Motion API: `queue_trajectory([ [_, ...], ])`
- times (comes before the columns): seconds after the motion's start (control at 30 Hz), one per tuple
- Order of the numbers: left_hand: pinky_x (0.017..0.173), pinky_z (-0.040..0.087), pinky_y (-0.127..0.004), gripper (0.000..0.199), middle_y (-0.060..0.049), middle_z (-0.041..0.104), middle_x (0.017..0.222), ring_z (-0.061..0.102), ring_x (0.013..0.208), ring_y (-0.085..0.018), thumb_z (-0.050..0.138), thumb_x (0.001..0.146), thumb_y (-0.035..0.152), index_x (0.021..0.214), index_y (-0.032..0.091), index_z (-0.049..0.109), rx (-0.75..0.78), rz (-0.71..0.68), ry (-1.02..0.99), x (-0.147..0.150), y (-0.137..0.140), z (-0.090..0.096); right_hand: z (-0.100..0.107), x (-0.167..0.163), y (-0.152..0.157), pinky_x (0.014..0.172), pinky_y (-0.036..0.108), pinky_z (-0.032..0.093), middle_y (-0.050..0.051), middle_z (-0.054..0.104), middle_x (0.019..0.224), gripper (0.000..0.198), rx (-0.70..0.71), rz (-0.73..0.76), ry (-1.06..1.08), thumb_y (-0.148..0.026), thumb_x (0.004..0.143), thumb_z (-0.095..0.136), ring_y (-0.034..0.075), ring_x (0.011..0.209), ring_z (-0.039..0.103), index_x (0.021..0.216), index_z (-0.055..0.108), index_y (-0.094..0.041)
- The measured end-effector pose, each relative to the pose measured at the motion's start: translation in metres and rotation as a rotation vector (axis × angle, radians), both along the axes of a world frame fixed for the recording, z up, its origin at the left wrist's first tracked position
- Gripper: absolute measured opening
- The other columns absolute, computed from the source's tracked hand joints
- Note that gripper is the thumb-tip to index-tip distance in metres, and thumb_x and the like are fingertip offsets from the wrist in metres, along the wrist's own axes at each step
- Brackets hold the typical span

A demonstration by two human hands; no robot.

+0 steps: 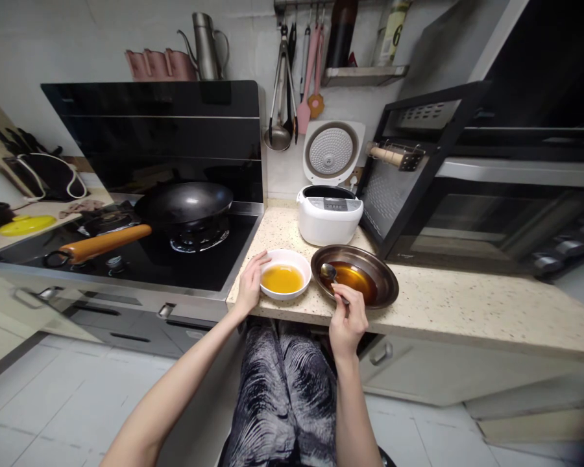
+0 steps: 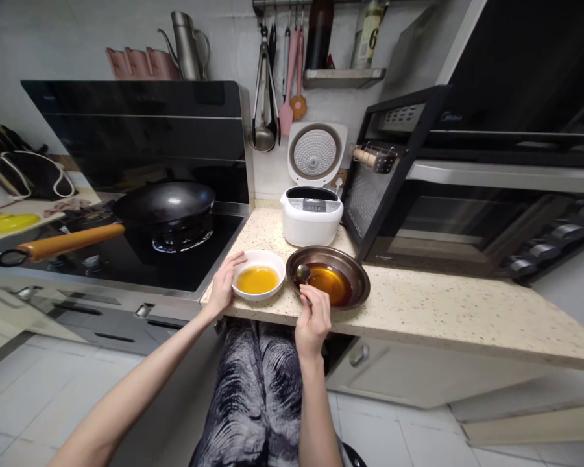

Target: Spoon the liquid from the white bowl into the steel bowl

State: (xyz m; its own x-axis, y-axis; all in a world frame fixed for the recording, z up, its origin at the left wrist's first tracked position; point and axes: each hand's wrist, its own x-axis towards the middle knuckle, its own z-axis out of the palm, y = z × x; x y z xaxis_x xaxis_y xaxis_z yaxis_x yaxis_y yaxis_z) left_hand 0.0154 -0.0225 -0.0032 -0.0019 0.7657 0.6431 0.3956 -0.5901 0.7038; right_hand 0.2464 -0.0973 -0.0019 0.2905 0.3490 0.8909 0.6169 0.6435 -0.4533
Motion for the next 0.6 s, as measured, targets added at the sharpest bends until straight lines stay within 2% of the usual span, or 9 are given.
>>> queue_trajectory([
  [0.37, 0.121, 0.040, -0.053, 0.049, -0.014, 0.063, 0.144, 0.058, 0.137, -0.029, 0.032, 0.107, 0.043, 0.120, 0.017, 0.072, 0.007, 0.001, 0.005, -0.001, 0.001, -0.001, -0.007, 0.011, -0.002, 0.089, 0.046, 0.057, 0.011, 0.073, 0.109, 0.048, -0.053, 0.104, -0.302, -0.002, 0.093, 0.037, 0.024, 0.104, 0.065, 0.124, 0.068, -0.024],
  [0.5, 0.121, 0.039, -0.054, 0.049, -0.015, 0.063, 0.144, 0.057, 0.137, -0.029, 0.032, 0.107, 0.041, 0.120, 0.017, 0.072, 0.011, -0.003, 0.011, -0.001, 0.001, 0.000, -0.004, 0.009, -0.004, 0.087, 0.045, 0.057, 0.010, 0.073, 0.107, 0.046, -0.054, 0.089, -0.284, -0.003, 0.094, 0.039, 0.024, 0.101, 0.066, 0.123, 0.068, -0.024],
  [0.6, 0.122, 0.038, -0.053, 0.048, -0.014, 0.063, 0.145, 0.057, 0.138, -0.028, 0.033, 0.106, 0.040, 0.121, 0.017, 0.072, 0.007, -0.003, 0.009, -0.001, 0.001, -0.001, 0.000, 0.005, -0.005, 0.085, 0.043, 0.057, 0.008, 0.074, 0.100, 0.034, -0.022, 0.032, -0.168, -0.007, 0.097, 0.047, 0.023, 0.097, 0.068, 0.116, 0.069, -0.024],
])
